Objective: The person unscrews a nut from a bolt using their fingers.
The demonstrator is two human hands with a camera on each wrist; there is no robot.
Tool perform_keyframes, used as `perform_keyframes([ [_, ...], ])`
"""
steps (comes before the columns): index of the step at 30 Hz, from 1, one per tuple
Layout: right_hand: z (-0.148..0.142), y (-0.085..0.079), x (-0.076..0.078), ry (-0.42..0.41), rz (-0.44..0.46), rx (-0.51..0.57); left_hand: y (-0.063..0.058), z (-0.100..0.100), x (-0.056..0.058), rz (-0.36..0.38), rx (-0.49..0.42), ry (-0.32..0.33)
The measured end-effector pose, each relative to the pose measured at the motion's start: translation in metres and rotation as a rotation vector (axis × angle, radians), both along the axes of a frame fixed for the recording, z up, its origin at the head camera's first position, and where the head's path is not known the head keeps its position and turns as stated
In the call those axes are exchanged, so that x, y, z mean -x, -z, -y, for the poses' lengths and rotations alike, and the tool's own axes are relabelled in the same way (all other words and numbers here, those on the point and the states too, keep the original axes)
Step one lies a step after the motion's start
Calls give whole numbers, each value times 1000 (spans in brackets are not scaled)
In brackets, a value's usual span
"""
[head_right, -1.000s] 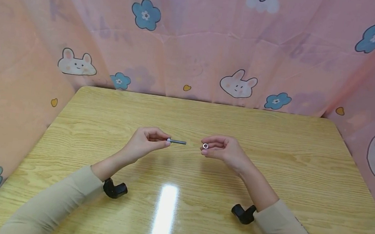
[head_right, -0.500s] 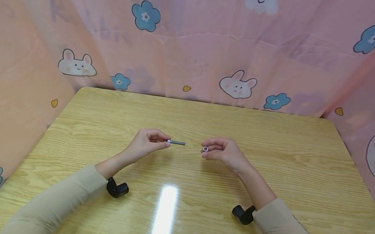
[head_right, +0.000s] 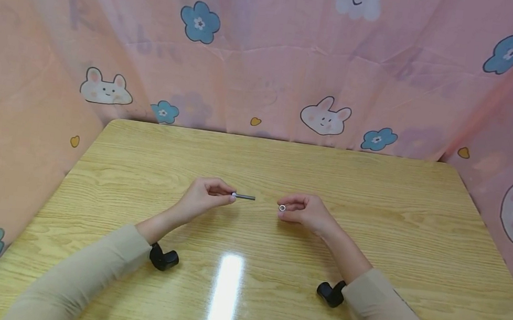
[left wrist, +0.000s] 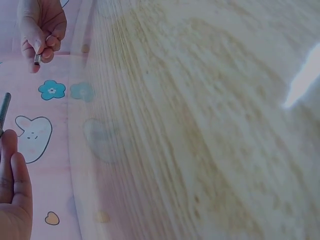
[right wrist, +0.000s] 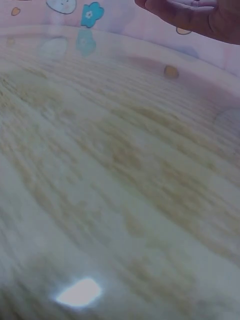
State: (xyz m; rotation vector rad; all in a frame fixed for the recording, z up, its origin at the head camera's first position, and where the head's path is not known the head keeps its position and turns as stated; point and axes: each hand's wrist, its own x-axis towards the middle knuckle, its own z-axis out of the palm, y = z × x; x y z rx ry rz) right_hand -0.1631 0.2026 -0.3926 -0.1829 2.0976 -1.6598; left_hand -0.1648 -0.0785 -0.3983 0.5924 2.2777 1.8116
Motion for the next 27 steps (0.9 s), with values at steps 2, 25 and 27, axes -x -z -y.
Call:
perform_keyframes([
  [2,0,2,1,6,3,-20,1,-1,1,4,-6,4],
  [25,3,17,7,-25,-35,-161,19,-16,5,-117,170,-11],
  [27,4,18,8,-23,-44,-181,20,-17,4,-134,191,-15],
])
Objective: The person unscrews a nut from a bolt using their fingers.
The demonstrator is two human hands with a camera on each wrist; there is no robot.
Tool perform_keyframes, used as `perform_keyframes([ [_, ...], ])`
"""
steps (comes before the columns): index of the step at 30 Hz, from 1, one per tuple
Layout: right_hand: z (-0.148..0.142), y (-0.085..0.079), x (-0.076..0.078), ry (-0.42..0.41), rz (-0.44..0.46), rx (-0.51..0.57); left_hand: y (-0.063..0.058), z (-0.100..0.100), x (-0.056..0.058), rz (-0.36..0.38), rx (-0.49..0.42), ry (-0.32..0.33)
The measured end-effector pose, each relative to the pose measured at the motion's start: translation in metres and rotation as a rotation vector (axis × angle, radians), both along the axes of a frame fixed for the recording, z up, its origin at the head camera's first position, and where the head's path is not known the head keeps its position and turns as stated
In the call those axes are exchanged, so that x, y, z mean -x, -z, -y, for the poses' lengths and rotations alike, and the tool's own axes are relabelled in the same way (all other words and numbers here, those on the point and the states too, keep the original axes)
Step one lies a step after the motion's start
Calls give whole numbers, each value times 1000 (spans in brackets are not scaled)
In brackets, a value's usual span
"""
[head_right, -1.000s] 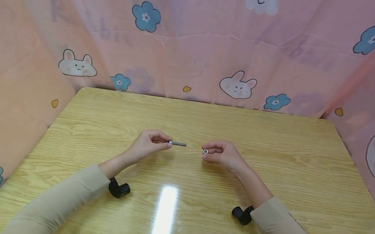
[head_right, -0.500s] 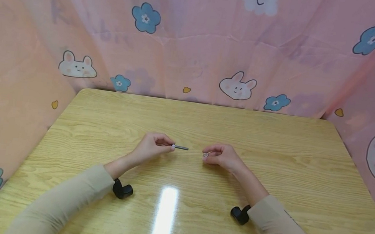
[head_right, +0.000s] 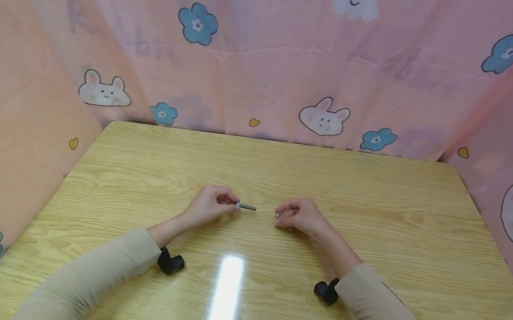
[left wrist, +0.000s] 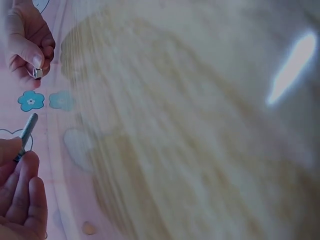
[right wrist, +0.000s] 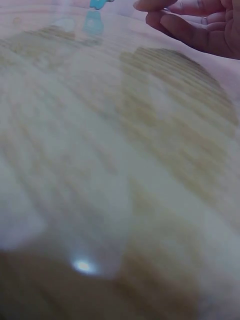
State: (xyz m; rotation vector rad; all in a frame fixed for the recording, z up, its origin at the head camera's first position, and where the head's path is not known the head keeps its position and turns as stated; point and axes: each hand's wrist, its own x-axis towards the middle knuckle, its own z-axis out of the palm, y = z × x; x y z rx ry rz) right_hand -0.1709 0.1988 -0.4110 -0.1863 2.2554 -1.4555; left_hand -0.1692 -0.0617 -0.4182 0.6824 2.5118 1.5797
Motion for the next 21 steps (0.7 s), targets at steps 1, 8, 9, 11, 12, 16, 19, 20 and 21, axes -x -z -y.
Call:
perform_keyframes([
  [1,1,0,0,-2,-8,-16,0,0,0,-3,8,-2],
  [8,6,2,4,-3,-37,-136,1,-3,-2,12,45,7],
  [9,6,2,4,-4,-38,-141,1,-3,-2,14,50,14],
  [11,6,3,5,-4,-33,-145,1,-3,-4,20,61,20],
  [12,6,3,5,-2,-32,-146,1,-3,-4,22,66,21],
  [16,7,2,5,-8,-34,-154,0,-3,-5,28,78,24],
  [19,8,1,4,-19,-41,-155,1,-3,-6,32,86,23],
  [20,8,0,4,-22,-42,-155,1,-3,-6,32,90,22],
  [21,8,0,4,-24,-43,-154,2,-3,-6,32,91,22],
])
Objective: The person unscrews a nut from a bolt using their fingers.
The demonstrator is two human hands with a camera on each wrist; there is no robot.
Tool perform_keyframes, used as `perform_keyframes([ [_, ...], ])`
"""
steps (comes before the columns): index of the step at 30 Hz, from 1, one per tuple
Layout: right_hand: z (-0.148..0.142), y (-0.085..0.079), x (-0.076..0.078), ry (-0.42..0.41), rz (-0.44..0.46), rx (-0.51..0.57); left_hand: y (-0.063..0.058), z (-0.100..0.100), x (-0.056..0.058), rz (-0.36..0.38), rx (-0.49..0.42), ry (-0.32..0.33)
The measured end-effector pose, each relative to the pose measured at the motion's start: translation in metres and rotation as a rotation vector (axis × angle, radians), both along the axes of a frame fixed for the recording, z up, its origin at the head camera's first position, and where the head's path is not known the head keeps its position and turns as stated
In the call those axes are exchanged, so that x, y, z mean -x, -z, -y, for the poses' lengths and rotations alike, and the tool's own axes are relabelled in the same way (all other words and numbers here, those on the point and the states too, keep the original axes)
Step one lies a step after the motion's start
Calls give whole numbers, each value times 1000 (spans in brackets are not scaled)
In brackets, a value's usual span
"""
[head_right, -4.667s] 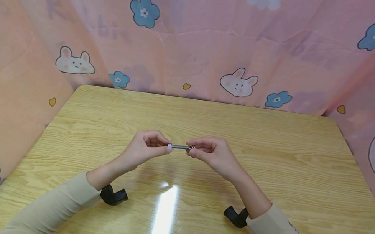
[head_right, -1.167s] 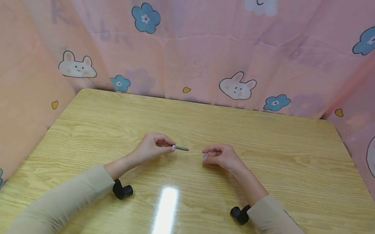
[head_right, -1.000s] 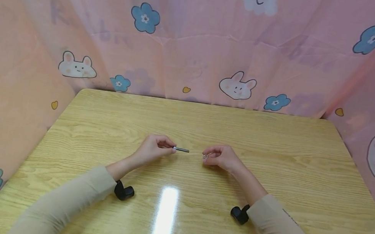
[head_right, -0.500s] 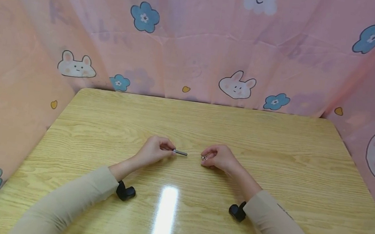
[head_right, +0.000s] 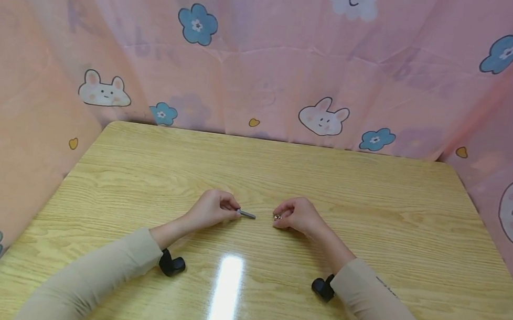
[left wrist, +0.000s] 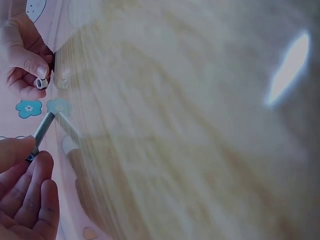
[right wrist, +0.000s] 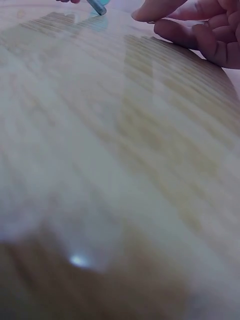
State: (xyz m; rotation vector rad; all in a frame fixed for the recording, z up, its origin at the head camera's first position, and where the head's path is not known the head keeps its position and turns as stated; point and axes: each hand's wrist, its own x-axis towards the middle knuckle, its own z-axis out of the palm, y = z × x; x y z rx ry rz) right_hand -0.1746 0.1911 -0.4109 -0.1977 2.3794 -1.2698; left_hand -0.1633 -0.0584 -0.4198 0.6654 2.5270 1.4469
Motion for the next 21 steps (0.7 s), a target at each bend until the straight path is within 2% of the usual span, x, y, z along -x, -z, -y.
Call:
perform_keyframes([
  [7,2,-1,-2,-45,-34,-46,1,1,1,-21,29,20],
  [21,1,-1,-2,-72,-42,-80,2,4,3,-28,173,14],
])
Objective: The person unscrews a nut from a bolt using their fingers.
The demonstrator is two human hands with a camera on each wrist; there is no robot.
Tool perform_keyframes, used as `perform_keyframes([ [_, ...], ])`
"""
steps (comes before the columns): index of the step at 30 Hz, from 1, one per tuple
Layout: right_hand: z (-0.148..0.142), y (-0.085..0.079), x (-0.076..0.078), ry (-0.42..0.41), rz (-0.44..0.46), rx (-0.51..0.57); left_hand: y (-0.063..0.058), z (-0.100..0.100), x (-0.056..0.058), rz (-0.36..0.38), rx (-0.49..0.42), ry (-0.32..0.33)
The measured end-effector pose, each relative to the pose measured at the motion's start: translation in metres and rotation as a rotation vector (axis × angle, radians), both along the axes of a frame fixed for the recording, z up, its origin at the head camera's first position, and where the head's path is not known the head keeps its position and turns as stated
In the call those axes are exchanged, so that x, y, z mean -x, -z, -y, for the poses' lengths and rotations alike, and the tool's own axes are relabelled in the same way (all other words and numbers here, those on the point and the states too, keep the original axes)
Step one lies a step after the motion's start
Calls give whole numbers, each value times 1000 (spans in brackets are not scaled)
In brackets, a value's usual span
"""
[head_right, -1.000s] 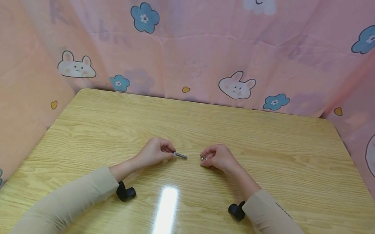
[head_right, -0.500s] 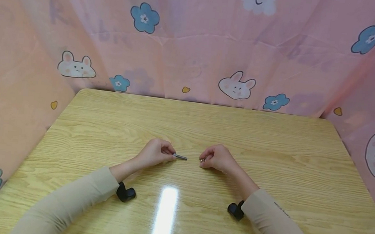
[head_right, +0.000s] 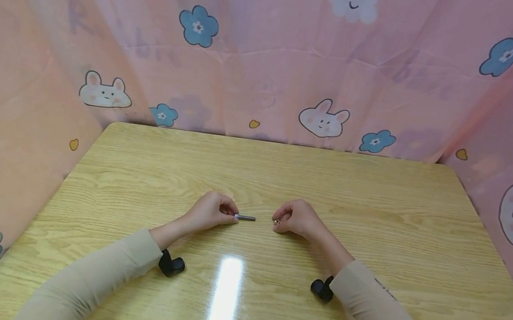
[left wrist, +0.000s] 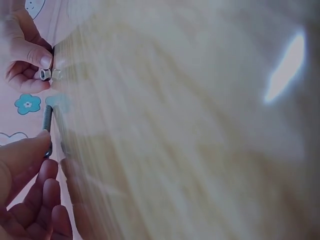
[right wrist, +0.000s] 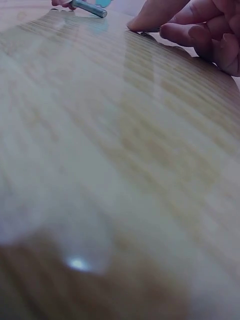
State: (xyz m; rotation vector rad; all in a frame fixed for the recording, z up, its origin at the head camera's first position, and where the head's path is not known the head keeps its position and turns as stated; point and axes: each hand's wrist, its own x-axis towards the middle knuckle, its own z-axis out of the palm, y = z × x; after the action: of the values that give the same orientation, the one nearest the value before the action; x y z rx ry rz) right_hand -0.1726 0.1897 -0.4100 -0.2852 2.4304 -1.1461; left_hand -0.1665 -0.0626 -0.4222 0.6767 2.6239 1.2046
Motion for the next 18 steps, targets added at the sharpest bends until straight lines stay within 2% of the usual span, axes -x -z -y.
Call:
perform_keyframes([
  [7,0,0,0,1,5,10,0,1,-1,5,27,0],
  [18,0,-1,-1,-4,32,31,2,2,-1,31,9,8],
])
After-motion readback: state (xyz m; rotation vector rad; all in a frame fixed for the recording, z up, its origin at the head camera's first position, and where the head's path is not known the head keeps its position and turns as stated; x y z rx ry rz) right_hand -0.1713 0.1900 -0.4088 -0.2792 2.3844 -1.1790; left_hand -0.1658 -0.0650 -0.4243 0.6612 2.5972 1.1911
